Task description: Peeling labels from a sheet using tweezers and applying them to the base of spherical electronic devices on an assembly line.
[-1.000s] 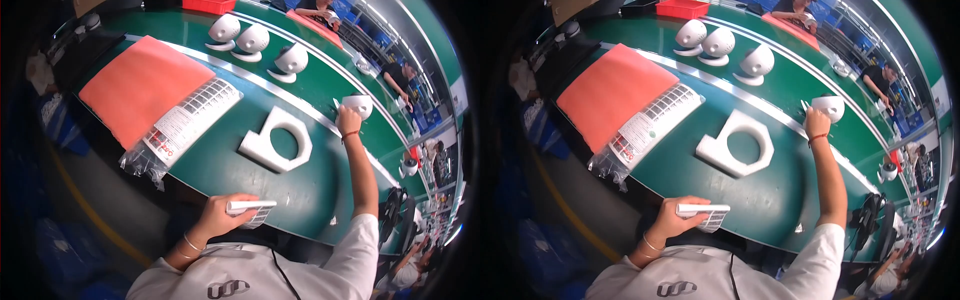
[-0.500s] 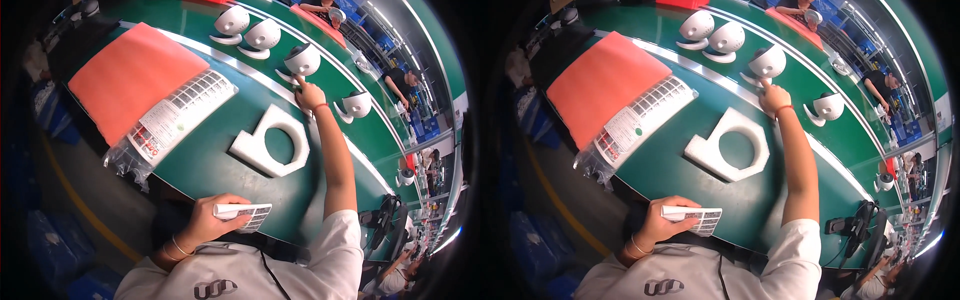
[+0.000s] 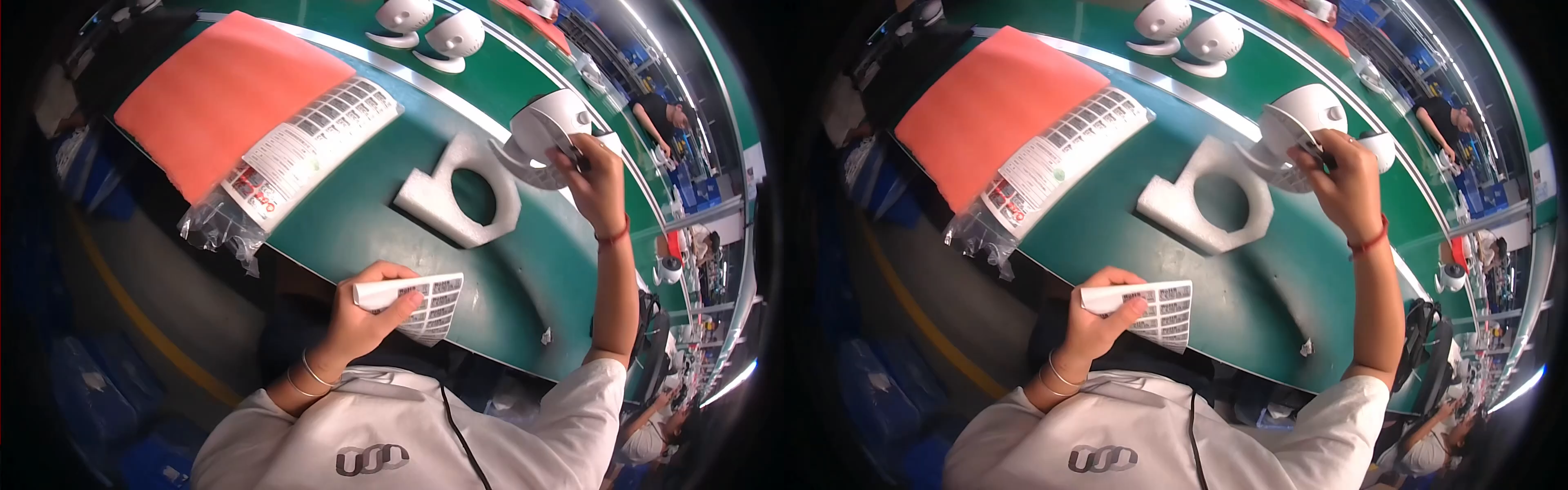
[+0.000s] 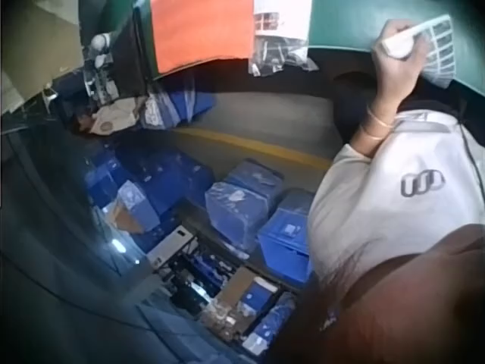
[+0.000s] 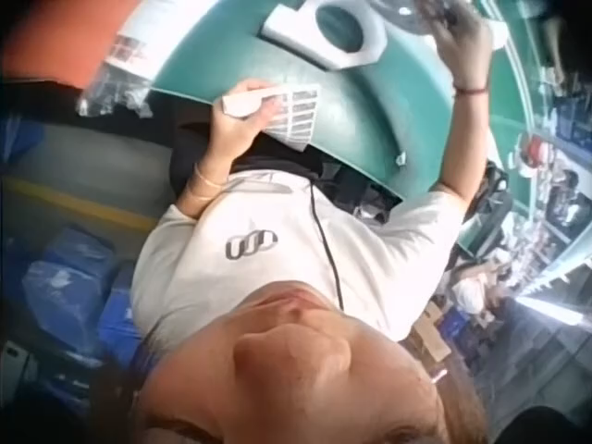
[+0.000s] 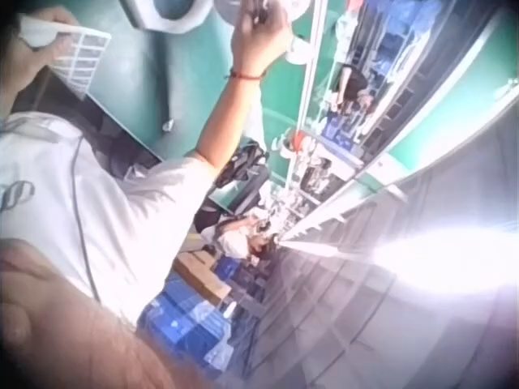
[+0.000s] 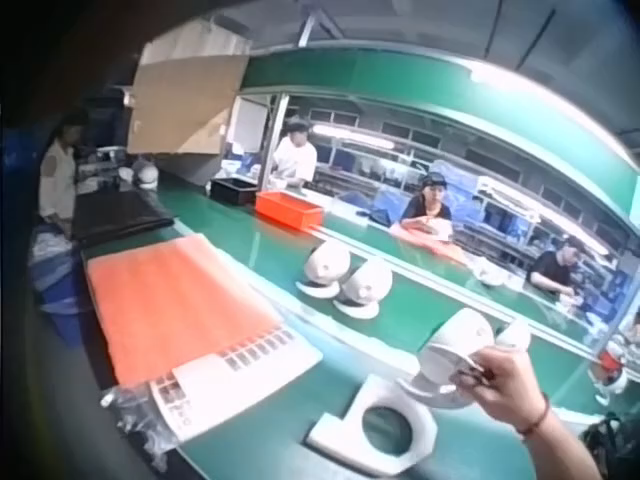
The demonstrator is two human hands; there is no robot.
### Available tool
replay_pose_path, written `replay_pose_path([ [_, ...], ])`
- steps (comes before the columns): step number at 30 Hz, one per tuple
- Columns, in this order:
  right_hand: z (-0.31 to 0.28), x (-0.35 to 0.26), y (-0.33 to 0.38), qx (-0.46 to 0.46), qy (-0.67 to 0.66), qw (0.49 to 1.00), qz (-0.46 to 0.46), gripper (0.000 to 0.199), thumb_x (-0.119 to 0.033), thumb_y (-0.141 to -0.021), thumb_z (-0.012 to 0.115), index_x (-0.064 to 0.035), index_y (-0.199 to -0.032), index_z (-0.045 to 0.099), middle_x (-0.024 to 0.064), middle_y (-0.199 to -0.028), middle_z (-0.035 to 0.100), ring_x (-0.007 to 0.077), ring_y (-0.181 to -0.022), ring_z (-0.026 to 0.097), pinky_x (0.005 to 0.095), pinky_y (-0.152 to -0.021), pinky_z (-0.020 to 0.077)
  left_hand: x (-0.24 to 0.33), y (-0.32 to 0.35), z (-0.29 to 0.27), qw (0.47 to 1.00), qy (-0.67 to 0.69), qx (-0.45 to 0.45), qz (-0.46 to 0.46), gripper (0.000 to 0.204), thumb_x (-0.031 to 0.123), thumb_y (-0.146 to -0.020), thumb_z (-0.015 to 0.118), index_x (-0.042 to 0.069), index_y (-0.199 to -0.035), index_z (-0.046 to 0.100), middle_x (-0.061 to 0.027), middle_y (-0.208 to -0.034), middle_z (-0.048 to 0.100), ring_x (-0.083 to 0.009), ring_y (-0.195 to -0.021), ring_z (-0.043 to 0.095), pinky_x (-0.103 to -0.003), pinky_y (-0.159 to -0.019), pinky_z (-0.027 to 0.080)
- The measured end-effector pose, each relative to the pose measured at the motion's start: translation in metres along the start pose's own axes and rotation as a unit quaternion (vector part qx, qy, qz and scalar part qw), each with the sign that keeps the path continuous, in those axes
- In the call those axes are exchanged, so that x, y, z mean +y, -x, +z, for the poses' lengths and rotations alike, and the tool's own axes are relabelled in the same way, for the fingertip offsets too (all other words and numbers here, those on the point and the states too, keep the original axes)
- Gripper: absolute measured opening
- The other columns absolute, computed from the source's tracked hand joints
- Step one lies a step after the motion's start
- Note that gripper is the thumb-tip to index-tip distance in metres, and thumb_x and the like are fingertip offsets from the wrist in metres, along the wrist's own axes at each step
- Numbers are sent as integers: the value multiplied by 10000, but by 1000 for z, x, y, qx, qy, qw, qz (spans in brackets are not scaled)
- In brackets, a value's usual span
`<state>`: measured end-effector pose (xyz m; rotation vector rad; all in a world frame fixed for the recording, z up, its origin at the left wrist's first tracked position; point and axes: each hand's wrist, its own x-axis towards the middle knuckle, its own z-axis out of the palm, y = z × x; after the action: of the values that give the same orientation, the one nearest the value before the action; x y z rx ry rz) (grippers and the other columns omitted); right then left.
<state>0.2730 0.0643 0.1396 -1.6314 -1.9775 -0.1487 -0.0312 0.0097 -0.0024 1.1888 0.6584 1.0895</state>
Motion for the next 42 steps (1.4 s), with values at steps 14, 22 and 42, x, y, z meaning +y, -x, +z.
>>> replay_pose_path([
  [14,13,-94,89,-14,-53,991,-125,492,-352,-668,843,-36,-1009,682,54,-753,595,178,-619,578,289,-535,461,-5,20,10,998,66,15,-18,205,128,-857,719,-20,-959,621,-18,-826,672,-39,-759,591,-192,-678,486],
  [22,45,-113,134,-61,-223,972,-46,316,-135,-699,805,-74,-992,701,48,-767,641,188,-590,613,296,-494,462,-16,19,3,990,105,-86,-31,412,135,-771,805,-20,-1090,594,-73,-993,668,-77,-879,609,-216,-771,494],
  [42,34,-67,192,96,-128,944,288,59,5,-807,703,32,-821,652,58,-862,507,90,-638,461,217,-557,397,-11,9,9,998,-19,-23,49,124,-55,-828,666,-17,-946,674,-97,-924,709,-83,-810,637,-207,-719,497],
])
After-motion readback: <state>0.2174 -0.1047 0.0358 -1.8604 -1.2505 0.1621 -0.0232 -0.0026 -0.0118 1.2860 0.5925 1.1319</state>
